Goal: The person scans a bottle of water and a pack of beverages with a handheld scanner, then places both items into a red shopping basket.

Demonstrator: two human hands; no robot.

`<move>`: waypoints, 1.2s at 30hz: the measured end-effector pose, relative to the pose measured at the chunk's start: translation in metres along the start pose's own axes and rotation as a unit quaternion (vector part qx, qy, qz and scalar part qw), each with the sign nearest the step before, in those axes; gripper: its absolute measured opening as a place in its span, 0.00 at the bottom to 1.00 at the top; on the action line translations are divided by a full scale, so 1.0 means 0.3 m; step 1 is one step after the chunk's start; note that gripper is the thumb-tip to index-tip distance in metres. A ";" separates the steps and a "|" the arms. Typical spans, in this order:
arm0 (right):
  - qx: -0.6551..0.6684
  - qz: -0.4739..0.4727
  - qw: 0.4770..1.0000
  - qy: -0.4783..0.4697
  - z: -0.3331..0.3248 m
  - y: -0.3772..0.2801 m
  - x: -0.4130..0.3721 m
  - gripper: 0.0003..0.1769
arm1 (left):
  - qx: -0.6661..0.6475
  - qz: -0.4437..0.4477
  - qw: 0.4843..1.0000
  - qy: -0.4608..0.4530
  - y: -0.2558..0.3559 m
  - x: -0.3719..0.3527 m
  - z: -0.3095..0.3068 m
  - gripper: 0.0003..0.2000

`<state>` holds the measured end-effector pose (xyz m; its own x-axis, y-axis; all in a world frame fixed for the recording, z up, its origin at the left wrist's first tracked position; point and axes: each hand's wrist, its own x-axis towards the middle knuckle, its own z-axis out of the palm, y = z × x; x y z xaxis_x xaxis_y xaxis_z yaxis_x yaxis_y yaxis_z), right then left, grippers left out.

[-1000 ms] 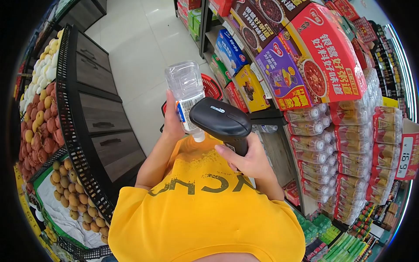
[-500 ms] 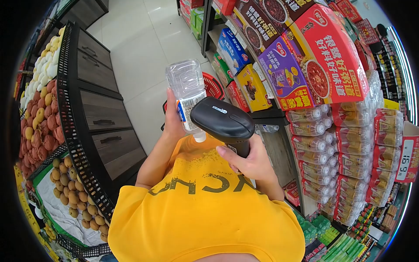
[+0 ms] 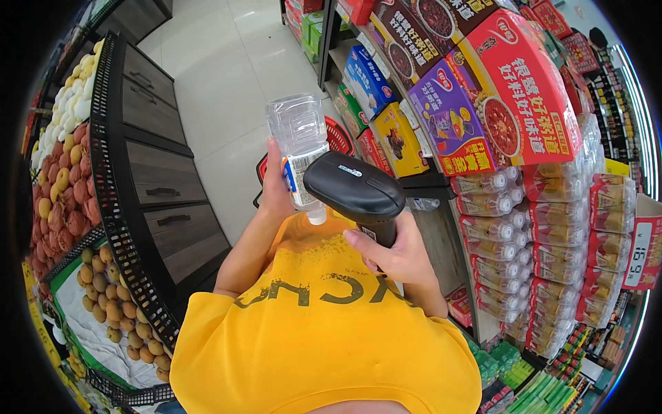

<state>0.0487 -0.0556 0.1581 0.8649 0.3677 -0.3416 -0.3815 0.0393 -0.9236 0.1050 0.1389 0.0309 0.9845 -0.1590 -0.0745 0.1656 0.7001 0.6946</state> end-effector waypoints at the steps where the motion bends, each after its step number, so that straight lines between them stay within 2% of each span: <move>1: -0.002 0.001 1.000 -0.001 0.000 -0.001 0.001 0.26 | -0.004 0.001 1.000 0.003 -0.002 0.001 0.001 0.38; 9: 0.001 0.002 1.000 -0.007 -0.004 0.010 0.009 0.22 | -0.056 -0.017 0.998 0.022 -0.017 0.002 -0.004 0.37; 11: -0.001 -0.003 1.000 -0.001 -0.005 0.018 0.011 0.21 | -0.113 -0.042 0.992 0.023 -0.020 0.003 0.005 0.37; 14: -0.034 0.064 0.997 -0.010 -0.015 0.011 0.009 0.20 | -0.179 -0.082 0.980 0.017 -0.007 0.008 0.019 0.35; 16: -0.049 0.018 0.999 0.000 0.002 0.028 0.009 0.19 | -0.145 -0.106 0.984 0.005 -0.047 0.024 -0.022 0.34; 19: -0.053 0.018 0.998 0.002 -0.008 0.092 -0.009 0.18 | -0.175 -0.183 0.966 0.058 -0.098 0.027 -0.040 0.32; 23: -0.071 0.017 0.995 0.064 -0.011 0.176 -0.061 0.20 | -0.151 -0.267 0.949 0.067 -0.186 0.030 -0.059 0.30; 26: -0.070 0.004 0.989 0.128 -0.011 0.215 -0.112 0.21 | -0.154 -0.320 0.934 0.030 -0.228 0.038 -0.026 0.30; 28: -0.064 0.013 0.983 0.169 -0.014 0.229 -0.151 0.21 | -0.128 -0.338 0.931 0.045 -0.257 0.048 0.010 0.30; 30: -0.038 0.071 0.977 0.200 -0.017 0.188 -0.194 0.20 | -0.088 -0.347 0.932 0.057 -0.292 0.058 0.044 0.30; 32: -0.008 0.102 0.969 0.227 -0.024 0.170 -0.230 0.19 | -0.066 -0.374 0.925 0.030 -0.314 0.060 0.081 0.30; 36: 0.034 0.133 0.956 0.260 -0.050 0.173 -0.291 0.19 | -0.060 -0.409 0.910 -0.004 -0.378 0.051 0.134 0.30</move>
<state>-0.0417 -0.0997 0.1374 0.7736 -0.1378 -0.6186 -0.6146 0.0748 -0.7853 0.0990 0.0290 -0.0203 0.5282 -0.6669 -0.5256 0.8491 0.4160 0.3254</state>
